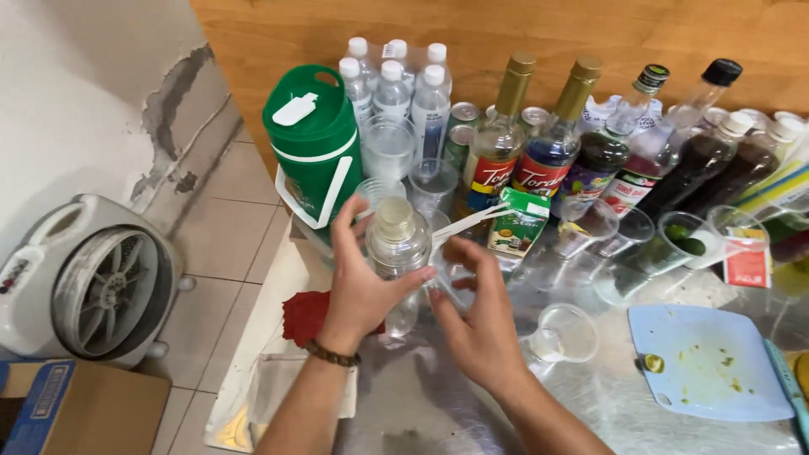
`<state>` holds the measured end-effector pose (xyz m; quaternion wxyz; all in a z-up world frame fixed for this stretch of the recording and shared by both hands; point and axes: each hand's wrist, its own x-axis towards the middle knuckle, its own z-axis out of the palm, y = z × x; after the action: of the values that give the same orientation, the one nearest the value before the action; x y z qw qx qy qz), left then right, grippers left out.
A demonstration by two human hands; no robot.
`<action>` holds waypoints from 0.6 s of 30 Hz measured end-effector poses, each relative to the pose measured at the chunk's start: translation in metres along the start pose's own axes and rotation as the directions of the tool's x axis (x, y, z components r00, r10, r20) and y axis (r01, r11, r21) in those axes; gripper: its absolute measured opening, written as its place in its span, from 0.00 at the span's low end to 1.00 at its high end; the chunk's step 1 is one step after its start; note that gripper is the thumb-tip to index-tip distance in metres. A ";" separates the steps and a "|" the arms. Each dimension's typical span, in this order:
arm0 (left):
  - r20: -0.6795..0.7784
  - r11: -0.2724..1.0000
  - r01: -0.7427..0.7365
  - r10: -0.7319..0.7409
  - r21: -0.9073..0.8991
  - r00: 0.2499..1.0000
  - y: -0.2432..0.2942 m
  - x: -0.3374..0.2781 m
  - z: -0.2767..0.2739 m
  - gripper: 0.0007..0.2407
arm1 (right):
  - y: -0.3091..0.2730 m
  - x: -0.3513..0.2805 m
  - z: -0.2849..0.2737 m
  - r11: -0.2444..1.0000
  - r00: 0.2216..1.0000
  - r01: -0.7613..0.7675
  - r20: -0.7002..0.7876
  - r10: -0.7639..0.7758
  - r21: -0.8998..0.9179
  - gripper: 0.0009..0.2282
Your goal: The person stirs a clear liquid in a plastic cup using a long spoon. They then pour a green syrup from a bottle into the cup and continue stirring the mixture.
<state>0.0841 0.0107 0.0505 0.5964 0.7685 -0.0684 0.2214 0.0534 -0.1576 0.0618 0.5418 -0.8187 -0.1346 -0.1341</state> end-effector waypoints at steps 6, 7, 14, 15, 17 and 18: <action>0.057 0.970 -0.152 0.143 0.189 0.988 0.001 0.017 -0.001 0.29 | 0.024 -0.005 0.013 0.985 0.962 -0.155 0.215 0.168 -0.073 0.34; 0.062 0.970 -0.152 0.143 0.187 0.988 -0.001 0.017 0.001 0.29 | 0.022 -0.004 0.016 0.984 0.962 -0.159 0.211 0.172 -0.073 0.34; 0.077 0.993 -0.036 0.027 0.109 0.997 0.002 0.011 0.010 0.27 | 0.028 0.002 0.046 0.989 0.988 -0.143 0.069 0.140 0.044 0.42; 0.087 0.996 0.003 -0.011 0.088 0.996 0.002 0.010 0.012 0.28 | 0.029 0.002 0.050 0.990 0.994 -0.110 0.008 0.109 0.086 0.41; 0.099 0.997 0.005 -0.013 0.082 0.995 0.004 0.009 0.013 0.28 | 0.033 0.001 0.055 0.992 0.995 -0.094 -0.028 0.097 0.088 0.42; 0.112 0.997 0.007 -0.015 0.073 0.994 0.005 0.008 0.014 0.28 | 0.035 0.000 0.056 0.993 0.994 -0.079 -0.066 0.085 0.087 0.43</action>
<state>0.0926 -0.0031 0.0557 0.5646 0.8012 -0.0897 0.1769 0.0706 -0.1187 0.0110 0.5854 -0.7948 -0.0875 -0.1342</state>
